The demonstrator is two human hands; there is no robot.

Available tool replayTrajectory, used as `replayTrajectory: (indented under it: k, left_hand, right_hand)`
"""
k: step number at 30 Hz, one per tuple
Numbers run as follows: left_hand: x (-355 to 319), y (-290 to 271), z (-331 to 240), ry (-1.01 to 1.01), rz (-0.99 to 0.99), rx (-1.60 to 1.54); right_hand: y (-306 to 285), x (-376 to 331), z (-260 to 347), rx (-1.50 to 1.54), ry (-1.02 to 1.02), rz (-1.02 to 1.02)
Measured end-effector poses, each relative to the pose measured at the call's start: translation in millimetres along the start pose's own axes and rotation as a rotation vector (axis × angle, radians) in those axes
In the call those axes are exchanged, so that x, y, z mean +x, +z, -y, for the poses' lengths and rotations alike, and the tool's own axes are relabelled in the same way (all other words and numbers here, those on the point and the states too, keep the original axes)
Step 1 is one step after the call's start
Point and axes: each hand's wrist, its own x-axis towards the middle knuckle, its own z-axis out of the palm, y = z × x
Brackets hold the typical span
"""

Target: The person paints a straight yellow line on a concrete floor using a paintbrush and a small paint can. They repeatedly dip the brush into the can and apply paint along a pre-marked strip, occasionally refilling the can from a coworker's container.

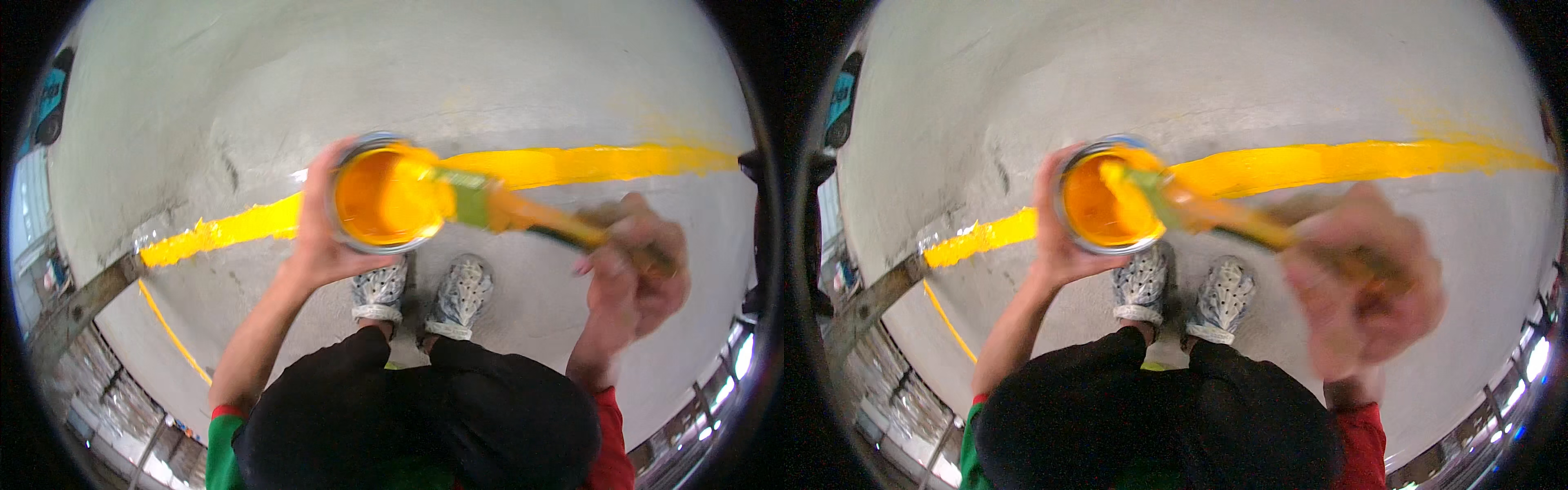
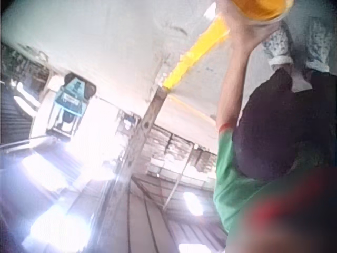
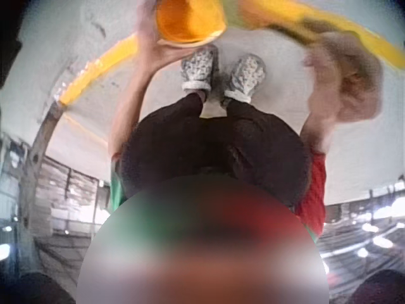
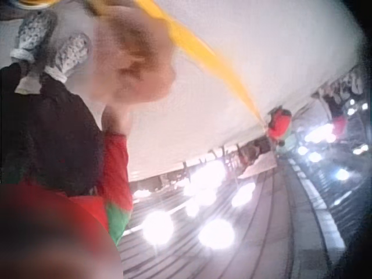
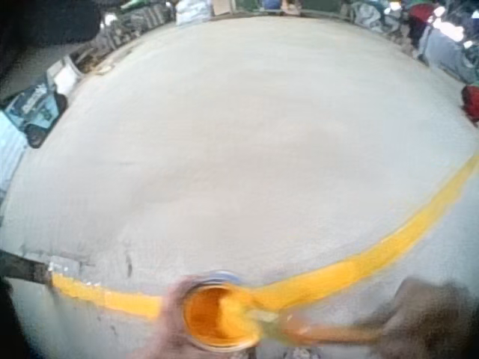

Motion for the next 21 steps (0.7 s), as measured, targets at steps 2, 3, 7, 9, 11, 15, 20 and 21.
replayTrajectory:
  k: [2,3,7,9,11,15,20,21]
  left_hand:
    - [7,24,-4,-0.004,0.002,-0.046]
    - [10,34,-7,0.028,0.009,-0.038]
    - [24,55,-7,0.104,0.030,0.003]
    - [25,63,-1,0.070,0.053,0.019]
    - [24,69,7,0.046,0.067,0.026]
    - [19,78,25,-0.005,0.048,0.024]
    - [9,69,50,-0.046,0.036,0.096]
    - [6,65,55,-0.038,0.021,0.121]
  right_hand:
    - [20,1,3,-0.240,-0.112,0.214]
    - [25,0,1,-0.378,-0.191,0.307]
    - [36,-16,-20,-0.508,-0.097,0.285]
    - [32,-27,-31,-0.486,-0.035,0.255]
    - [27,-37,-43,-0.244,0.318,0.016]
    - [-3,-47,-70,-0.011,0.498,-0.268]
    - [-27,-61,-114,-0.082,0.592,-0.304]
    - [-25,-63,-124,-0.169,0.656,-0.320]
